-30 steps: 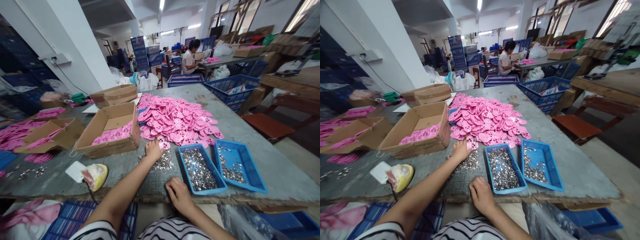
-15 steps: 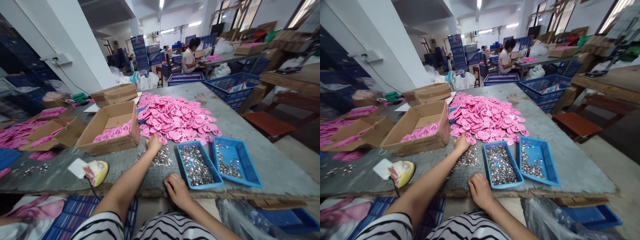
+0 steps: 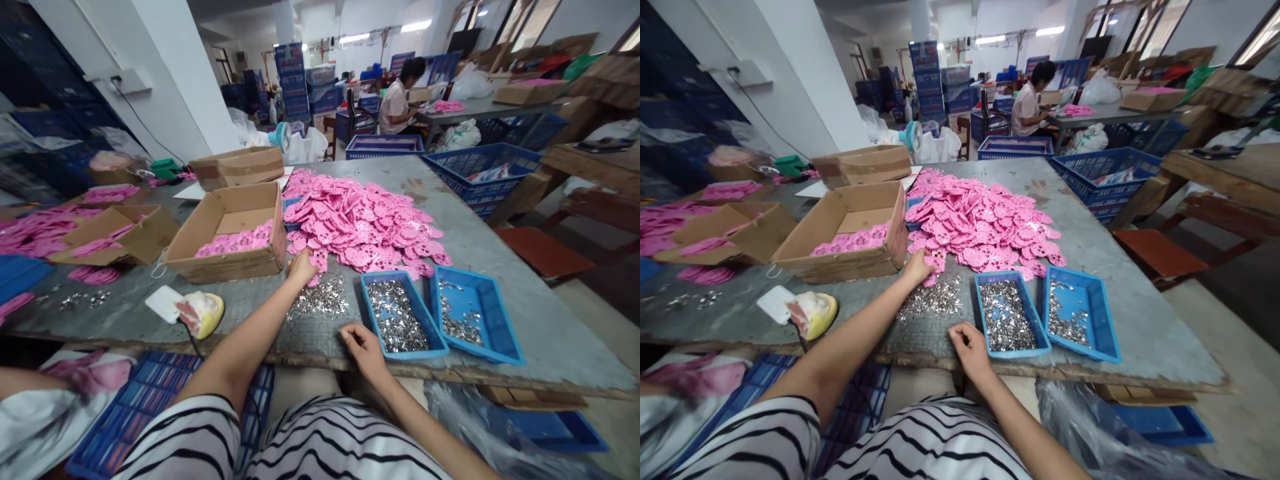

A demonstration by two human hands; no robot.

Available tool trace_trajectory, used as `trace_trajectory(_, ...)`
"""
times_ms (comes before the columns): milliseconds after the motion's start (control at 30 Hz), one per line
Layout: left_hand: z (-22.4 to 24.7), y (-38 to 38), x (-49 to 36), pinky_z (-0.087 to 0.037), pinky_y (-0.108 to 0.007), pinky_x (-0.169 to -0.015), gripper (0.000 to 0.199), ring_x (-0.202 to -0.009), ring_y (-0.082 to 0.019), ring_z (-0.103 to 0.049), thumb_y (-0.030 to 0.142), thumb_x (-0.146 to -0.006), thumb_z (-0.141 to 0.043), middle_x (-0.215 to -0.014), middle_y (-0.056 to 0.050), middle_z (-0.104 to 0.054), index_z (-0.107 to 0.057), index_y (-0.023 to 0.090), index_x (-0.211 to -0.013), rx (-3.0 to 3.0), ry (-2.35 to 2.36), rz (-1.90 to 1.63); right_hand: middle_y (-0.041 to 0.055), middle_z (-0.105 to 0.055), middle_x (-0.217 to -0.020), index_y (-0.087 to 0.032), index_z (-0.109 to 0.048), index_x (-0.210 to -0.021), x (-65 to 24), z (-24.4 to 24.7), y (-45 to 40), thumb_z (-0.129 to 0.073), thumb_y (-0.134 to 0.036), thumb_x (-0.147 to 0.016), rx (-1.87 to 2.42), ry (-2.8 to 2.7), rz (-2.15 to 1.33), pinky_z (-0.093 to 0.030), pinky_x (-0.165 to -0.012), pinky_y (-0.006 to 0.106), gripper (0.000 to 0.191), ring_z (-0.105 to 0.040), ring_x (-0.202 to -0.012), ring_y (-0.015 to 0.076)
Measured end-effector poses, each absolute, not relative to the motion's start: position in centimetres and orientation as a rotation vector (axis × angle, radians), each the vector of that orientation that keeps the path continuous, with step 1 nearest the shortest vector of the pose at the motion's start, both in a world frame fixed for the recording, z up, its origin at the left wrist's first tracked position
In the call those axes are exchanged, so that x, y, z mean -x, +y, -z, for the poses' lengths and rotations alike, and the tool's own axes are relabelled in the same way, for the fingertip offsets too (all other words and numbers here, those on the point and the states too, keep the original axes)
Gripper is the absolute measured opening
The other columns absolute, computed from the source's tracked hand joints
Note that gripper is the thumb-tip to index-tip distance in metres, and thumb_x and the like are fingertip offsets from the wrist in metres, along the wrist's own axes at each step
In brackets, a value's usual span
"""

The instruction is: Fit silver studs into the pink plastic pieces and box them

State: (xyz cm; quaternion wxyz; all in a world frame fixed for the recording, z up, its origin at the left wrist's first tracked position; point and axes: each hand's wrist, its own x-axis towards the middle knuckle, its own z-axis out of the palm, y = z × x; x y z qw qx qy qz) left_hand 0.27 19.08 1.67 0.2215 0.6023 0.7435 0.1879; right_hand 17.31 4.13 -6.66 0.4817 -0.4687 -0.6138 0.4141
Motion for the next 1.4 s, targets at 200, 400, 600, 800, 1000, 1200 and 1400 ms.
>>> trace_trajectory(200, -1.7, 16.4, 1.5, -0.045, -0.032, -0.093, 0.036, -0.106, -0.023, -0.062, 0.013, -0.072, -0.066, -0.115, -0.007, -0.066, -0.057, 0.018, -0.107, -1.509, 1.875, -0.800, 0.0017, -0.062, -0.064, -0.021, -0.063, -0.068, -17.2, 5.6, 4.1, -0.067, -0.056, -0.072, 1.276, -1.059, -1.151, -0.044, -0.057, 0.028, 0.036, -0.050, -0.058, 0.0144)
trace_trajectory(400, -0.7, 10.4, 2.0, -0.044, -0.031, -0.097, 0.036, -0.108, -0.019, -0.060, 0.009, -0.072, -0.055, -0.115, -0.005, -0.065, -0.057, 0.018, -0.107, -1.410, 1.616, -0.975, 0.0030, -0.067, -0.085, -0.021, -0.065, -0.096, -16.4, 3.5, 5.2, -0.075, -0.055, -0.065, 1.241, -0.878, -1.334, -0.048, -0.053, 0.027, 0.047, -0.055, -0.062, 0.0127)
trace_trajectory(600, 0.8, 5.8, 1.4, -0.047, -0.028, -0.078, 0.047, -0.080, -0.016, -0.060, 0.018, -0.065, -0.067, -0.085, 0.000, -0.064, -0.054, 0.020, -0.111, -1.008, 1.242, -1.221, -0.0047, -0.058, -0.054, -0.019, -0.062, -0.074, -14.8, 1.2, 6.1, -0.083, -0.051, -0.056, 1.193, -1.046, -1.638, -0.046, -0.045, 0.024, 0.043, -0.050, -0.045, 0.0093)
trace_trajectory(800, 1.6, 3.5, -0.2, -0.051, -0.034, -0.076, 0.040, -0.092, -0.022, -0.064, 0.046, -0.076, -0.067, -0.098, -0.008, -0.069, -0.056, 0.019, -0.103, -0.485, 0.928, -1.288, -0.0055, -0.056, -0.050, -0.021, -0.056, -0.072, -12.7, 2.2, 4.6, -0.080, -0.056, -0.058, 1.219, -1.030, -1.719, -0.044, -0.044, 0.025, 0.045, -0.051, -0.041, 0.0109)
trace_trajectory(1000, 3.6, 3.6, 0.7, -0.053, -0.034, -0.065, 0.049, -0.075, -0.022, -0.068, 0.052, -0.069, -0.074, -0.077, -0.003, -0.067, -0.050, 0.019, -0.097, -0.379, 0.986, -1.254, 0.0027, -0.065, -0.074, -0.020, -0.062, -0.081, -15.9, 5.0, 6.8, -0.066, -0.048, -0.072, 1.511, -1.340, -0.956, -0.048, -0.068, 0.034, 0.030, -0.058, -0.068, 0.0172)
trace_trajectory(1200, 4.8, 3.9, 1.2, -0.051, -0.029, -0.056, 0.052, -0.062, -0.016, -0.065, 0.054, -0.066, -0.077, -0.073, 0.000, -0.066, -0.048, 0.019, -0.091, -0.503, 0.927, -1.161, 0.0083, -0.064, -0.089, -0.020, -0.061, -0.088, -18.1, 6.7, 9.9, -0.056, -0.023, -0.076, 1.599, -1.574, -0.534, -0.048, -0.081, 0.040, 0.013, -0.058, -0.084, 0.0224)
trace_trajectory(1400, 4.9, 3.9, 1.6, -0.050, -0.028, -0.056, 0.043, -0.064, -0.017, -0.065, 0.043, -0.068, -0.076, -0.074, -0.001, -0.068, -0.049, 0.018, -0.091, -0.483, 0.835, -1.167, 0.0073, -0.063, -0.088, -0.018, -0.065, -0.081, -17.3, 6.7, 12.0, -0.058, -0.017, -0.074, 1.734, -1.637, -0.477, -0.047, -0.077, 0.037, 0.010, -0.056, -0.076, 0.0202)
